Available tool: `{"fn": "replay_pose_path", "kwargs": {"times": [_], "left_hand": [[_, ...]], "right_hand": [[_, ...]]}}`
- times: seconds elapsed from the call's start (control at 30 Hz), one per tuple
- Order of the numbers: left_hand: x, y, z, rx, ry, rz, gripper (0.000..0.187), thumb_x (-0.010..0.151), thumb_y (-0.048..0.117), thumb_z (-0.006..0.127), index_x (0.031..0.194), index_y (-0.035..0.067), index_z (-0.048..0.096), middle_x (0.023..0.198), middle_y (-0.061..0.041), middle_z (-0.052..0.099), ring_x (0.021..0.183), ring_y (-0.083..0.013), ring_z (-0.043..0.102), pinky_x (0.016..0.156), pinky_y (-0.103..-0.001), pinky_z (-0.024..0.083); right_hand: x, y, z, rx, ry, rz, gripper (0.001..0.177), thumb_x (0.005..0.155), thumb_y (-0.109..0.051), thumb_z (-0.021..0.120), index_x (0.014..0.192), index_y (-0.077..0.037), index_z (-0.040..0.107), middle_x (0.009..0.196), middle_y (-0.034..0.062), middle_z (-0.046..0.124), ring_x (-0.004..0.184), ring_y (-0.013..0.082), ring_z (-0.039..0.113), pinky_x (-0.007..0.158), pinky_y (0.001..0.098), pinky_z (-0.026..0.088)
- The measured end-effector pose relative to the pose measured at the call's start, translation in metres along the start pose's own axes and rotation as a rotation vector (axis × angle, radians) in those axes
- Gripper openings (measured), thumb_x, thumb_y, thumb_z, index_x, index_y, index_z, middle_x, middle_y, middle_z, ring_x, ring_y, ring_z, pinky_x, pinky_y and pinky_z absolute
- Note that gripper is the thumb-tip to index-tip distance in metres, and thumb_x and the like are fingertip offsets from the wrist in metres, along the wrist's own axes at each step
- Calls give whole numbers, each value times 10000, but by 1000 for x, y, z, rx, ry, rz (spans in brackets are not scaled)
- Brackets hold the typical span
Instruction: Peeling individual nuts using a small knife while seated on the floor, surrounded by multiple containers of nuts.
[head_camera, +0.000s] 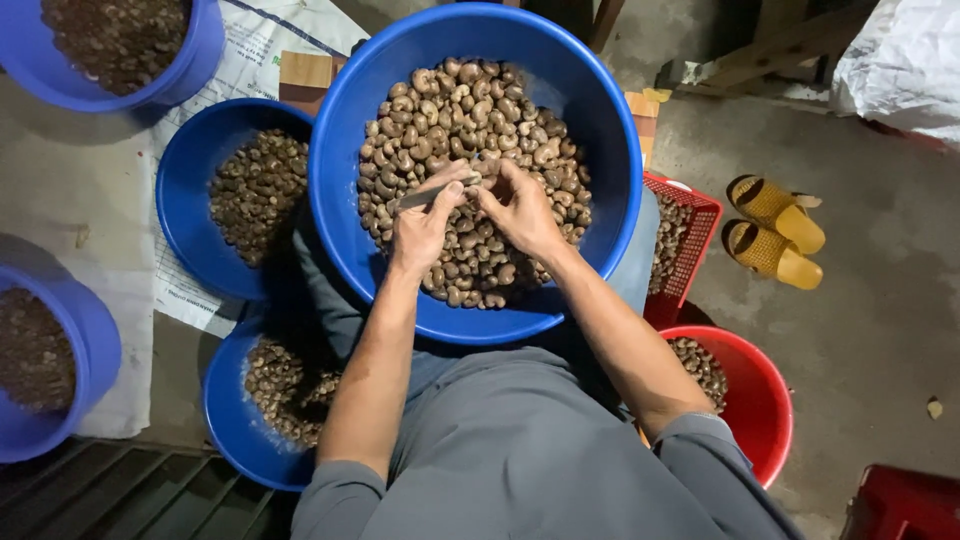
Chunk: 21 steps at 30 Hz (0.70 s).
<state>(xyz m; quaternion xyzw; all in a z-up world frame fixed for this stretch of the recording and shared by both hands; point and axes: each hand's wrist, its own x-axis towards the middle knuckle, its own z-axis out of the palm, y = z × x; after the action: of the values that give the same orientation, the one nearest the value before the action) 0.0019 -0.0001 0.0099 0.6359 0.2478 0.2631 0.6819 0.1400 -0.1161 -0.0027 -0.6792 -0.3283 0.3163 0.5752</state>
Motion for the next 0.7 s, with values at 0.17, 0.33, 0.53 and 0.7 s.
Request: {"fn": "replay_pose_path", "kwargs": {"times": [0.17, 0.33, 0.53, 0.7], "left_hand": [[-1, -1, 1, 21, 36, -4, 223, 1078, 208, 637, 1214, 67, 744, 1297, -215, 685, 1187, -309, 648, 893, -433, 629], [-1, -7, -1, -9, 63, -5, 227, 1091, 225, 618, 1235, 88, 728, 1295, -180, 694, 1168, -259, 647, 911, -392, 620], [-2, -5, 0, -3, 53, 34, 216, 1079, 223, 631, 1219, 102, 742, 1268, -157, 716, 1200, -258, 647, 917, -377, 611], [0, -6, 1, -49, 39, 90, 216, 1076, 183, 631, 1223, 64, 736, 1326, -198, 683, 1278, -293, 601, 993, -459, 583]], "right_hand": [[0, 4, 0, -62, 1, -23, 248, 941, -126, 777, 1156, -31, 695, 889, 182, 749, 716, 242, 747, 583, 359, 596], [-1, 4, -2, -108, -52, -22, 232, 958, -172, 762, 1145, -53, 695, 895, 185, 761, 732, 267, 757, 590, 378, 602], [1, -14, -3, 364, -132, 218, 225, 1017, -111, 622, 1169, 55, 618, 888, 231, 738, 727, 228, 757, 690, 373, 668], [7, 2, -3, 556, -156, 309, 250, 1018, -183, 639, 1115, 46, 612, 901, 285, 728, 759, 275, 782, 685, 387, 682]]}}
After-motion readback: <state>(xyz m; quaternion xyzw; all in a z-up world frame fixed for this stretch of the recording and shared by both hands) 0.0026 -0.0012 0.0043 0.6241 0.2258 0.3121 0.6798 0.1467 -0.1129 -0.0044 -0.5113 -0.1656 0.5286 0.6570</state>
